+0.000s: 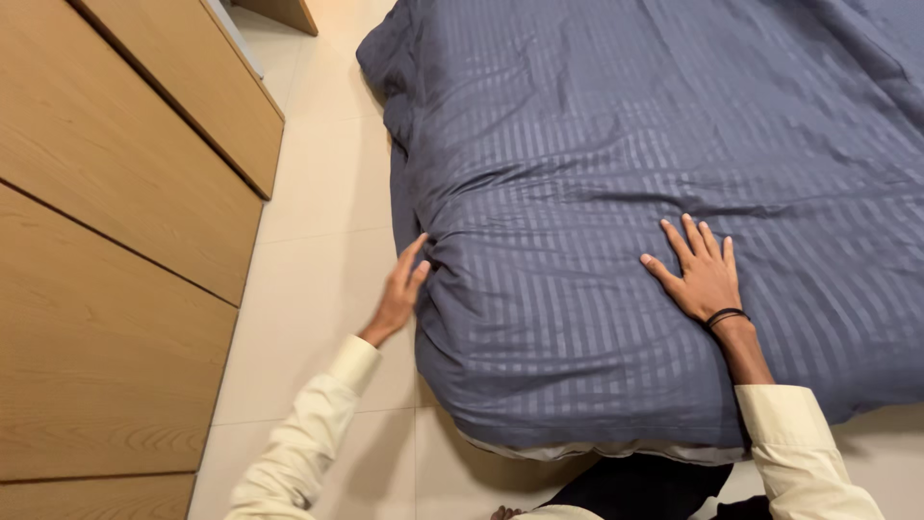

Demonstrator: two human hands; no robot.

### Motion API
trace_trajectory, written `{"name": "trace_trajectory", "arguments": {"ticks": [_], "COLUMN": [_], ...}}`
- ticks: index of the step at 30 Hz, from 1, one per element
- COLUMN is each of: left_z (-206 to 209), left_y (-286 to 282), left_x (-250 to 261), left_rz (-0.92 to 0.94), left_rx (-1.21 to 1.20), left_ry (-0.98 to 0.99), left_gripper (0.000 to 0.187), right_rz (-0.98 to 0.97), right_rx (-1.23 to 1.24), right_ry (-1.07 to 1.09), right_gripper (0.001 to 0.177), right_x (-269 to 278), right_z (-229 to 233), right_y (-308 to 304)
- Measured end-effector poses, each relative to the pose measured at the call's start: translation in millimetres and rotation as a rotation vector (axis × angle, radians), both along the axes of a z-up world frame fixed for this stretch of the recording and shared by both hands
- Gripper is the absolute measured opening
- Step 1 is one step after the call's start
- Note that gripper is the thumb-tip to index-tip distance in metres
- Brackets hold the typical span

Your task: The person smooths and folds a blanket on a bed, then smooths the bedsheet underneath by hand.

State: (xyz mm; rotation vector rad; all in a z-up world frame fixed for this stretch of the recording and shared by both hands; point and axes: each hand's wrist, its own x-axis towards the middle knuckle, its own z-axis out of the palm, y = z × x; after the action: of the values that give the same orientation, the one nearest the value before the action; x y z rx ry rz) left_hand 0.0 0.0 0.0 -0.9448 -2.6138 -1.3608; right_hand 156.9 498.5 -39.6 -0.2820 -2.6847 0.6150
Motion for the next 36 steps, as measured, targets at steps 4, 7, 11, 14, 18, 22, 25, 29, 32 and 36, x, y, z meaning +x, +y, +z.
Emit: {"name": "trace_trajectory", "arguments": {"ticks": [4, 7, 11, 14, 18, 22, 25, 29, 32, 36], "left_z": [-18, -10, -13, -26, -32, -22, -46, -97, -102, -86], "left_y": [58, 52, 10, -18, -51, -76, -65, -22, -18, -30], "left_x": [87, 110, 142, 163, 173, 158, 145, 113, 89, 81], "left_rz": [-0.21, -0.063, -0.16, -0.201, -0.241, -0.179, 0.094, 0.185, 0.151, 0.213], "left_rx": [0.254, 0.154, 0.003, -0.065, -0.363, -0.504, -0.485, -0.044, 0.129, -0.06], "left_ry": [-0.13, -0.073, -0.235, -0.322, -0.285, -0.021, 0.084, 0.138, 0.169, 0.272], "left_gripper": [0.095, 0.084, 0.088, 0.089, 0.101, 0.104, 0.123, 0.103, 0.067, 0.05], "right_rz": [0.034, 0.033, 0.032, 0.028, 0.04, 0.034, 0.034, 0.029, 0.024, 0.009], "right_rx": [-0.002, -0.008, -0.028, -0.028, -0.041, -0.037, -0.044, -0.01, -0.003, 0.01], "right_ry": [0.017, 0.022, 0.03, 0.027, 0.029, 0.009, 0.019, 0.033, 0.034, 0.02], "right_gripper": [0.081, 0.081, 0.081, 0.08, 0.079, 0.078, 0.079, 0.08, 0.079, 0.079], "right_x": [7, 9, 9, 10, 11, 12, 9, 7, 5, 4], "right_z": [10, 15, 17, 18, 20, 20, 18, 13, 9, 9], "right_y": [-6, -8, -9, -8, -9, -9, -9, -5, -5, -3]}}
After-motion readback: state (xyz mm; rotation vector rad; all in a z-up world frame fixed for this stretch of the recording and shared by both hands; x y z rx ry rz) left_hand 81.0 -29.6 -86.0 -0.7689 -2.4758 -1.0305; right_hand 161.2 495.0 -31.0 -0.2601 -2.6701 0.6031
